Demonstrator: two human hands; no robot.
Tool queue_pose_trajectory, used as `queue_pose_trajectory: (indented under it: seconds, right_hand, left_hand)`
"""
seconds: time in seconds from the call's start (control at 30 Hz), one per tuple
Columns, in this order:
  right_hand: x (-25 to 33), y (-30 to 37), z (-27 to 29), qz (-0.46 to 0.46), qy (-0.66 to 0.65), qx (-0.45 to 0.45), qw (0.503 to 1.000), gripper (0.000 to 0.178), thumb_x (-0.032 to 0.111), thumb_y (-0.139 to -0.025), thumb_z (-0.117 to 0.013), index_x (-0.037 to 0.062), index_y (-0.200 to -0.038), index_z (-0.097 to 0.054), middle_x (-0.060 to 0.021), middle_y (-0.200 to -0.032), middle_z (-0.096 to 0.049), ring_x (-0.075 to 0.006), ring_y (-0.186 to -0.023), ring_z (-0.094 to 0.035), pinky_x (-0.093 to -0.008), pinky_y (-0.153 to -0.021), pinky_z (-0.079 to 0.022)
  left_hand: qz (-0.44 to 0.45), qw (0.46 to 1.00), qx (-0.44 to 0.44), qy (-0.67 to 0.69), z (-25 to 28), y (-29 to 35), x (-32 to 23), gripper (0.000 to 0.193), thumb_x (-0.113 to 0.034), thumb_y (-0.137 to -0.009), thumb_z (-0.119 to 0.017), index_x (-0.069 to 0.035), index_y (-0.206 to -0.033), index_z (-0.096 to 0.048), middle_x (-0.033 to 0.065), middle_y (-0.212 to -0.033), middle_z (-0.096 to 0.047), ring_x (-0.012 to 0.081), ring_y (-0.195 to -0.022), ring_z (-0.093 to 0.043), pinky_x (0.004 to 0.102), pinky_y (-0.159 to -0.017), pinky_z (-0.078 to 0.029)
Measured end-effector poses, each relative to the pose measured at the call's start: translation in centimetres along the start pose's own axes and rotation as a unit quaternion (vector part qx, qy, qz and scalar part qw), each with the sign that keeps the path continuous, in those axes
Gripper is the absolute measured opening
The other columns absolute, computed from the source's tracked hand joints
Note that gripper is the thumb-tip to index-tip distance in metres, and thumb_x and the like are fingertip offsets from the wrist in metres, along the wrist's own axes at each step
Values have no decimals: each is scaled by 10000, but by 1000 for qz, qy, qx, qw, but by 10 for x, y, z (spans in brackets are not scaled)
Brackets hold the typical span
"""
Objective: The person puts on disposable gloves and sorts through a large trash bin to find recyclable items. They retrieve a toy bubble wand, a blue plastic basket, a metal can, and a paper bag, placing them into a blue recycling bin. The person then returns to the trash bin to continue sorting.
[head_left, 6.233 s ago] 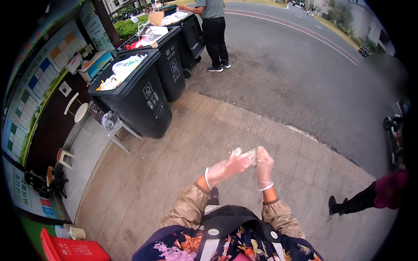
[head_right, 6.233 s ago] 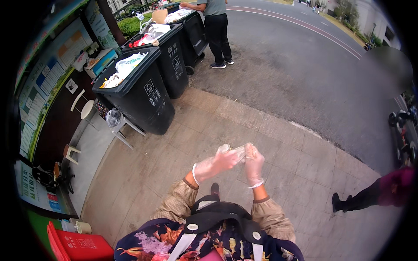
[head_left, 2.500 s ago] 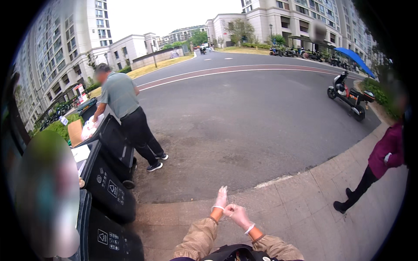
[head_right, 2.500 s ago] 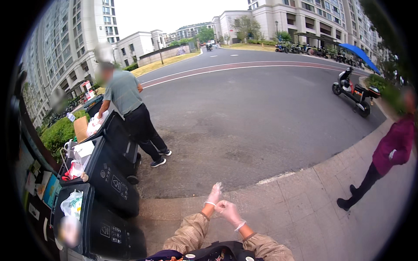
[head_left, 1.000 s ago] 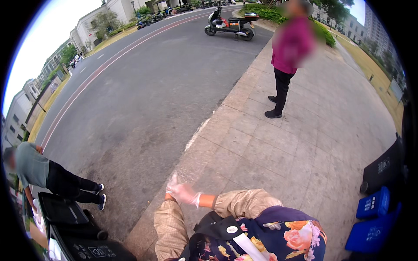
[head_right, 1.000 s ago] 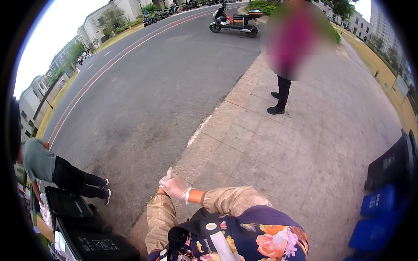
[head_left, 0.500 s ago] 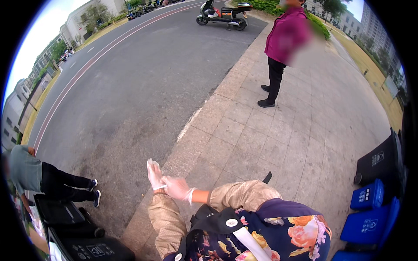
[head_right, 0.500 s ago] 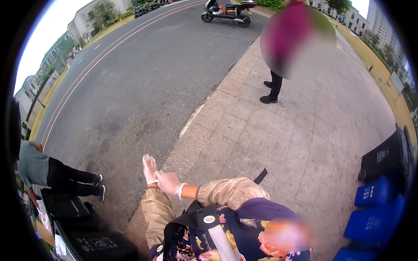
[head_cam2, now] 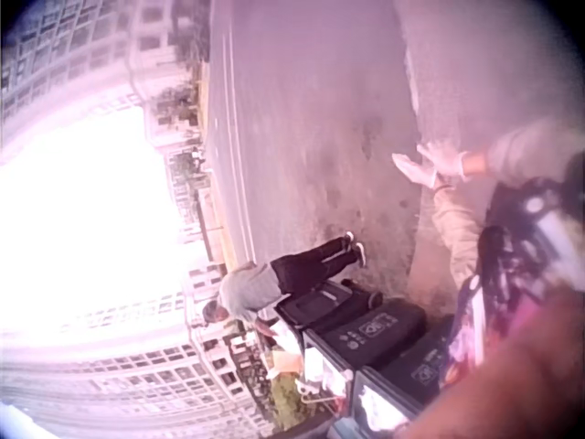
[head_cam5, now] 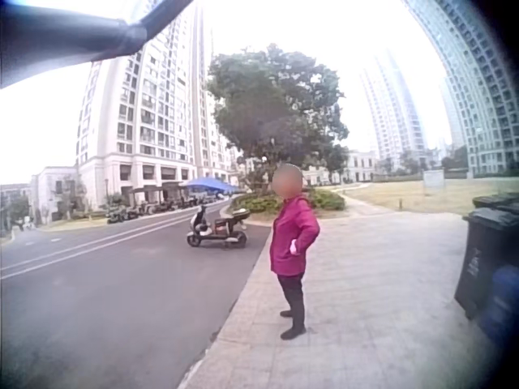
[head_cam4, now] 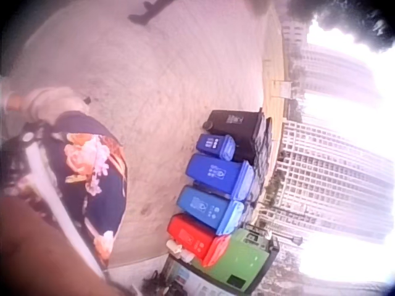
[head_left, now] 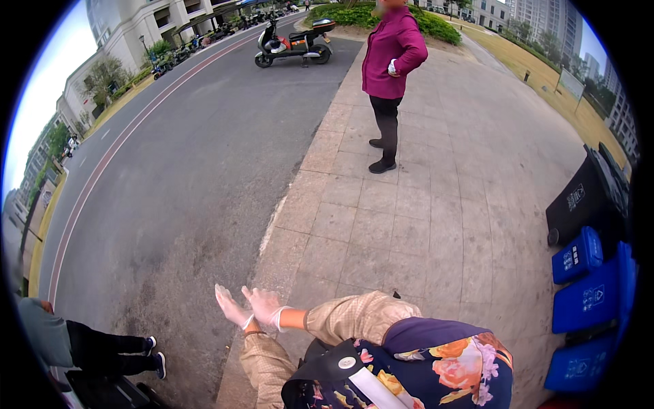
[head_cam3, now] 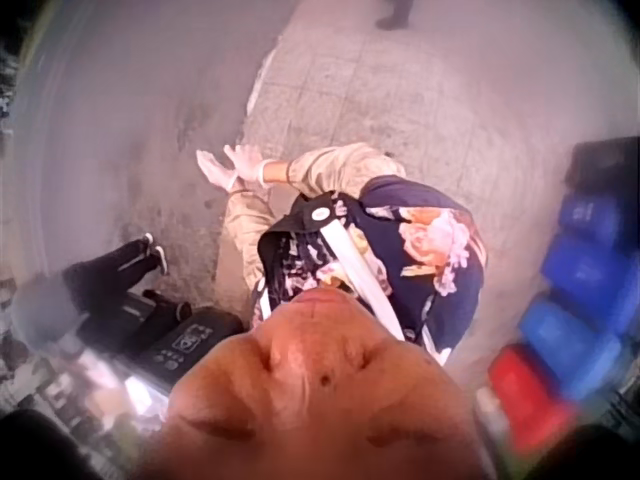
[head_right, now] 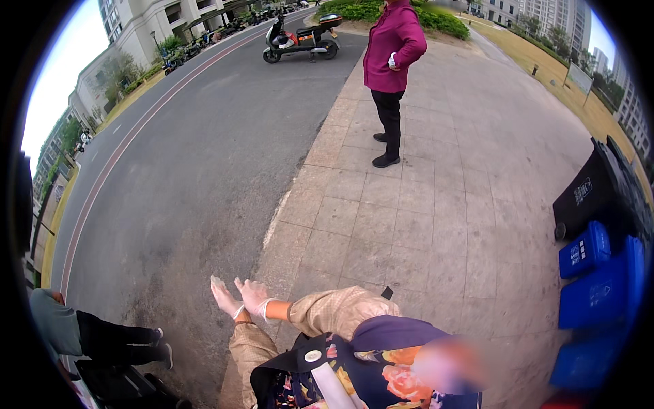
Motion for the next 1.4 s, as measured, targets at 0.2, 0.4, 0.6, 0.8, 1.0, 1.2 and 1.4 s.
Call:
queue_pose_trajectory:
  seconds: [0.2,0.4,0.6,0.8,1.0,1.2,1.4]
  right_hand:
    - [-18,1,-50,-29,-156,279,947,308,239,-850,-465,18,-985,-631,-205,-979,-648,-314,-950,-623,-404,-769,-469]
    - [13,24,-31,125,-192,187,955,224,210,-804,-555,16,-868,-648,-229,-853,-648,-348,-808,-647,-422,-698,-469]
    - [11,57,-53,216,-51,327,919,167,156,-697,-575,21,-744,-661,-200,-705,-638,-356,-685,-641,-449,-625,-474]
    - [28,81,-43,296,14,330,897,302,260,-848,-467,22,-821,-650,-237,-818,-638,-397,-780,-629,-481,-698,-470]
    - [49,74,-40,295,16,380,877,324,328,-866,-459,49,-924,-614,-234,-897,-634,-411,-872,-600,-474,-751,-459]
    - [63,92,-42,311,49,409,856,328,319,-872,-460,35,-935,-614,-232,-899,-632,-409,-877,-601,-476,-747,-462]
    - [70,100,-46,339,88,400,847,265,281,-843,-524,50,-932,-618,-227,-862,-634,-391,-869,-608,-447,-741,-468]
  left_hand:
    - [30,994,-39,101,-14,18,-32,470,-257,-964,-387,-1,-1357,-369,107,-1412,-379,220,-1319,-333,332,-1101,-208]
    - [-3,966,18,256,12,5,-41,581,-348,-969,-322,15,-1412,-227,107,-1515,-146,223,-1401,-119,367,-1136,-72]
    - [88,983,-101,127,39,39,-44,687,-507,-935,-291,-147,-1469,-51,76,-1534,-36,247,-1413,-21,406,-1135,-12]
    - [308,911,-76,265,78,49,4,736,-603,-903,-222,-155,-1469,-83,71,-1482,-278,323,-1327,-313,569,-1063,-121]
    - [190,927,-37,320,106,29,-1,689,-550,-911,-283,-151,-1459,-156,47,-1496,-248,292,-1368,-236,553,-1075,-108]
    - [281,890,-185,307,95,61,-45,1081,-669,-749,-536,-214,-1442,159,109,-1521,108,422,-1369,-97,675,-1005,-183]
    - [239,899,-217,297,158,45,47,628,-307,-890,-519,-41,-1388,-244,151,-1182,-569,250,-1018,-589,374,-773,-524]
Point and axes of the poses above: each hand's wrist, its own y-axis away from the middle knuckle, its own z-axis out of the back of the hand, x = y × z, the point moved 4 cm from there along -y, towards the middle knuckle
